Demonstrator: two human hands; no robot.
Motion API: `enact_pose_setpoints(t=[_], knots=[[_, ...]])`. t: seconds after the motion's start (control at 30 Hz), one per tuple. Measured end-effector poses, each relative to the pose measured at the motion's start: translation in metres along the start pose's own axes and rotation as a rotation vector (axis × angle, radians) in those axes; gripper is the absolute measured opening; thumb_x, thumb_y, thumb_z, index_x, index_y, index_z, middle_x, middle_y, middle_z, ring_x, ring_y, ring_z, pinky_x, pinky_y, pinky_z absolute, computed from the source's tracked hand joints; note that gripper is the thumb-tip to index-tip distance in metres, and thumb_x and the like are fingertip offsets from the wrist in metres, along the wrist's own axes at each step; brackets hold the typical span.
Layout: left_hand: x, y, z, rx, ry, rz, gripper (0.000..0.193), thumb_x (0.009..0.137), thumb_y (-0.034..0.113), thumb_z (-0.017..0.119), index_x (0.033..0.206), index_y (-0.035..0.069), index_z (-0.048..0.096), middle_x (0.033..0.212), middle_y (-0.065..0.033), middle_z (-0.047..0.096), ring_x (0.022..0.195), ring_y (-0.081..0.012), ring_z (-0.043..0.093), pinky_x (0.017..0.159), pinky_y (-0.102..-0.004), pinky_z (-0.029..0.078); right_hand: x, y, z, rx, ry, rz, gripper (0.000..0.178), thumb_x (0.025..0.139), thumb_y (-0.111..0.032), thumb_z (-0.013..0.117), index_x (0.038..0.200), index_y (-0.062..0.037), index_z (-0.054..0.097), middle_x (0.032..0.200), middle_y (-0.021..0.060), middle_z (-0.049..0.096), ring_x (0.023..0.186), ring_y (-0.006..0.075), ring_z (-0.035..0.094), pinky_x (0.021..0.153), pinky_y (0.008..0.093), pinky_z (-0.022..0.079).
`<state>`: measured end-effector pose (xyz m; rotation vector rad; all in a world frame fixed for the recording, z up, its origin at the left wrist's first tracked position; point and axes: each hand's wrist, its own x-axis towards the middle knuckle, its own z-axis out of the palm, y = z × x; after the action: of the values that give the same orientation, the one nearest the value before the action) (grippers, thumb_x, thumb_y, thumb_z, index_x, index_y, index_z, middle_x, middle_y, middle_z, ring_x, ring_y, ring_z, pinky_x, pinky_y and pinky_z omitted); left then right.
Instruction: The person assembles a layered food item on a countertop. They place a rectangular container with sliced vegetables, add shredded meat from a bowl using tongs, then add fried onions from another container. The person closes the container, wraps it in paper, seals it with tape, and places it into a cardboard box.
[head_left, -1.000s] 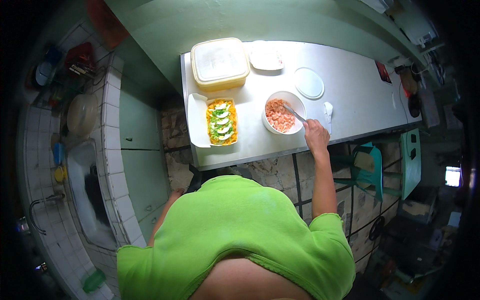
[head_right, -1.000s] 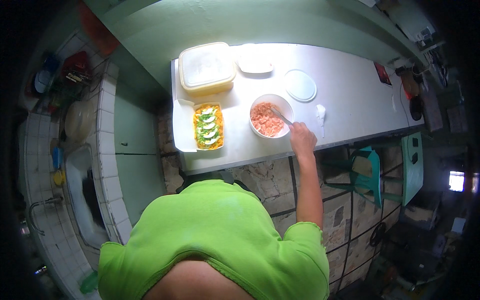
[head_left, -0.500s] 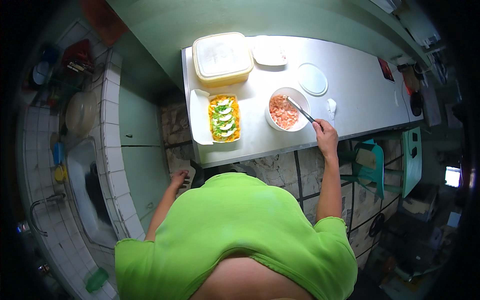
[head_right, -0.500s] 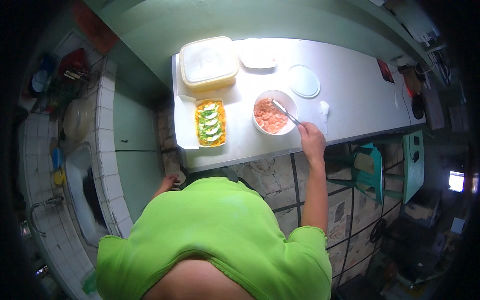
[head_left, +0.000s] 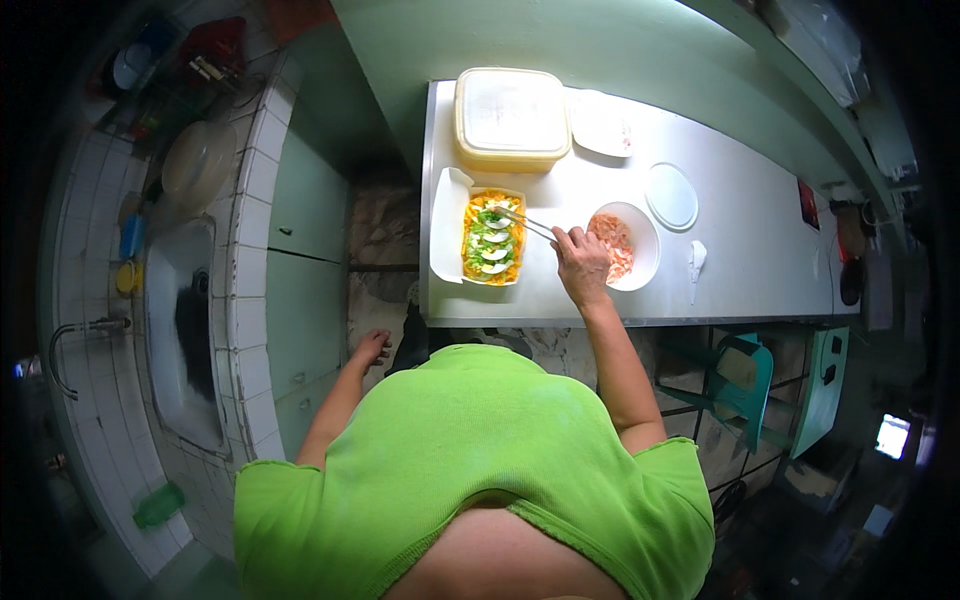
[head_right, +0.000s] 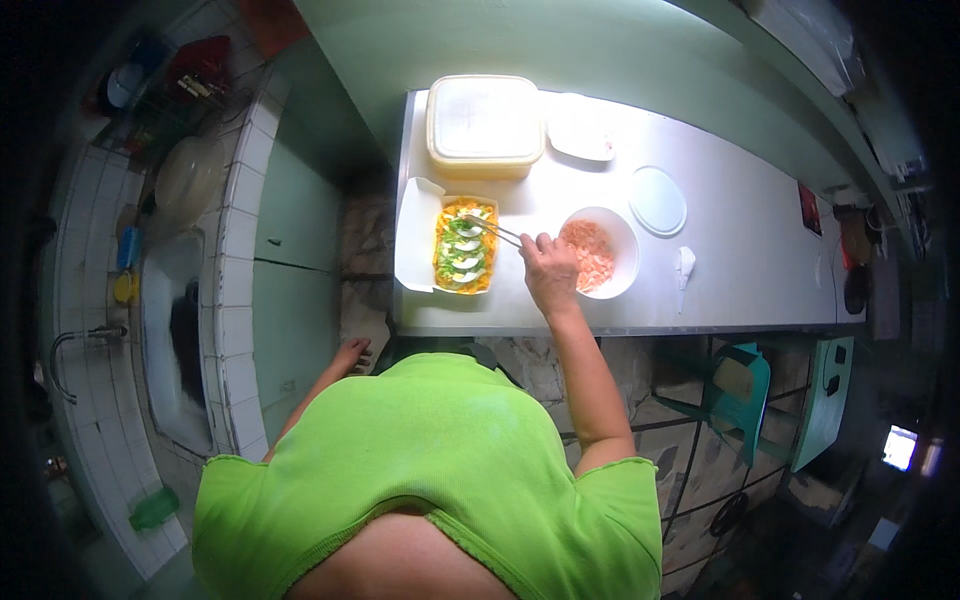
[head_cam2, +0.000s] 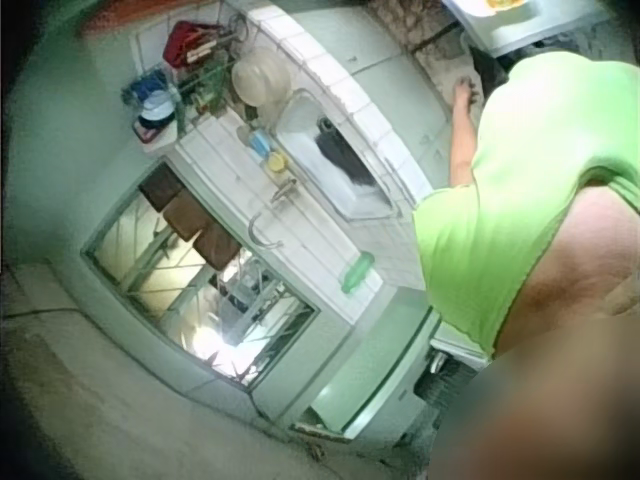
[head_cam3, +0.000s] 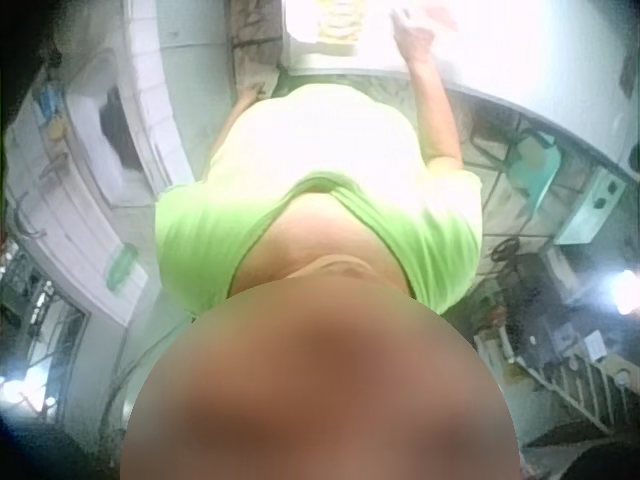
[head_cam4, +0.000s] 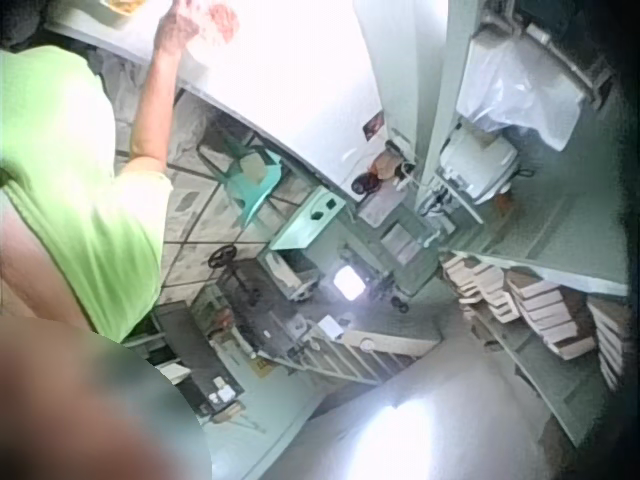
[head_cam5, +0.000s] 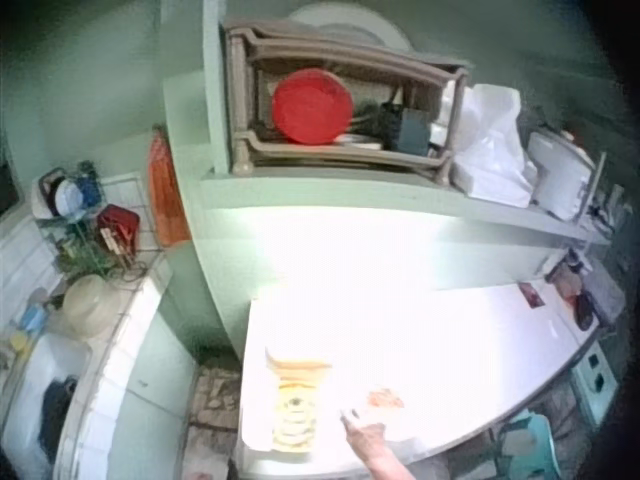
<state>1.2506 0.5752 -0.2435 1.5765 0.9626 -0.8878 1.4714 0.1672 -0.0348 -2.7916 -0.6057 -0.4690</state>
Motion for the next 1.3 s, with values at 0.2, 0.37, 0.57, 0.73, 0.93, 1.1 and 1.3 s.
enact_pose_setpoints(t=[0.2,0.37,0.57,0.73,0.93,1.1,1.3], knots=[[0.001,-0.024,0.000,0.028,0.006,-0.041,0.042,0.096,0.038,0.050,0.130,0.013,0.051,0.109,-0.0056,0.061,0.082,-0.0193,0.059,0.073,-0.0381,0.048,-0.010,0.013,-0.021,0.267,-0.028,0.195,0.022,0.082,-0.018,0.069,0.104,-0.0127,0.067,0.084,0.0071,0.061,0.076,0.0241,0.061,0.065,0.0365,0.049],[0.026,-0.060,-0.015,0.148,0.010,0.004,0.042,0.097,0.035,0.050,0.131,0.011,0.053,0.111,-0.0114,0.064,0.084,-0.0237,0.062,0.076,-0.0409,0.050,-0.031,0.073,-0.091,0.166,0.108,0.510,0.021,0.090,-0.021,0.061,0.104,-0.0077,0.069,0.088,0.0101,0.066,0.076,0.0301,0.064,0.068,0.0396,0.050],[0.060,-0.048,-0.034,0.236,0.034,0.018,0.045,0.096,0.037,0.052,0.131,0.010,0.052,0.118,-0.0156,0.063,0.097,-0.0300,0.064,0.080,-0.0449,0.051,-0.062,0.083,-0.094,-0.054,-0.276,0.574,0.020,0.090,-0.026,0.059,0.096,-0.0096,0.069,0.091,0.0113,0.065,0.082,0.0342,0.064,0.072,0.0439,0.050],[0.044,0.018,-0.025,0.144,-0.043,0.053,0.046,0.095,0.040,0.052,0.132,0.013,0.050,0.117,-0.0129,0.063,0.092,-0.0286,0.064,0.079,-0.0482,0.050,-0.063,0.082,-0.079,0.001,-0.269,0.636,0.021,0.091,-0.027,0.058,0.097,-0.0104,0.069,0.091,0.0112,0.065,0.083,0.0352,0.064,0.073,0.0457,0.050],[0.034,0.055,-0.005,0.132,-0.118,0.074,0.044,0.095,0.041,0.052,0.129,0.014,0.051,0.115,-0.0112,0.063,0.089,-0.0272,0.064,0.077,-0.0476,0.050,-0.060,0.088,-0.080,-0.001,-0.276,0.625,0.023,0.092,-0.028,0.057,0.098,-0.0092,0.068,0.092,0.0117,0.065,0.084,0.0357,0.064,0.074,0.0455,0.050],[0.032,0.040,-0.002,0.244,-0.117,0.106,0.042,0.095,0.040,0.053,0.128,0.015,0.051,0.115,-0.0116,0.063,0.092,-0.0280,0.064,0.076,-0.0472,0.051,-0.062,0.069,-0.073,-0.074,-0.263,0.532,0.022,0.091,-0.030,0.057,0.091,-0.0084,0.063,0.090,0.0107,0.063,0.073,0.0353,0.066,0.064,0.0462,0.053],[0.042,0.010,-0.011,0.289,-0.118,0.191,0.042,0.094,0.041,0.053,0.129,0.018,0.052,0.115,-0.0126,0.062,0.093,-0.0302,0.063,0.077,-0.0484,0.051,-0.069,0.073,-0.083,-0.197,-0.260,0.621,0.022,0.092,-0.030,0.056,0.096,-0.0102,0.066,0.088,0.0117,0.063,0.077,0.0351,0.066,0.067,0.0456,0.053]])
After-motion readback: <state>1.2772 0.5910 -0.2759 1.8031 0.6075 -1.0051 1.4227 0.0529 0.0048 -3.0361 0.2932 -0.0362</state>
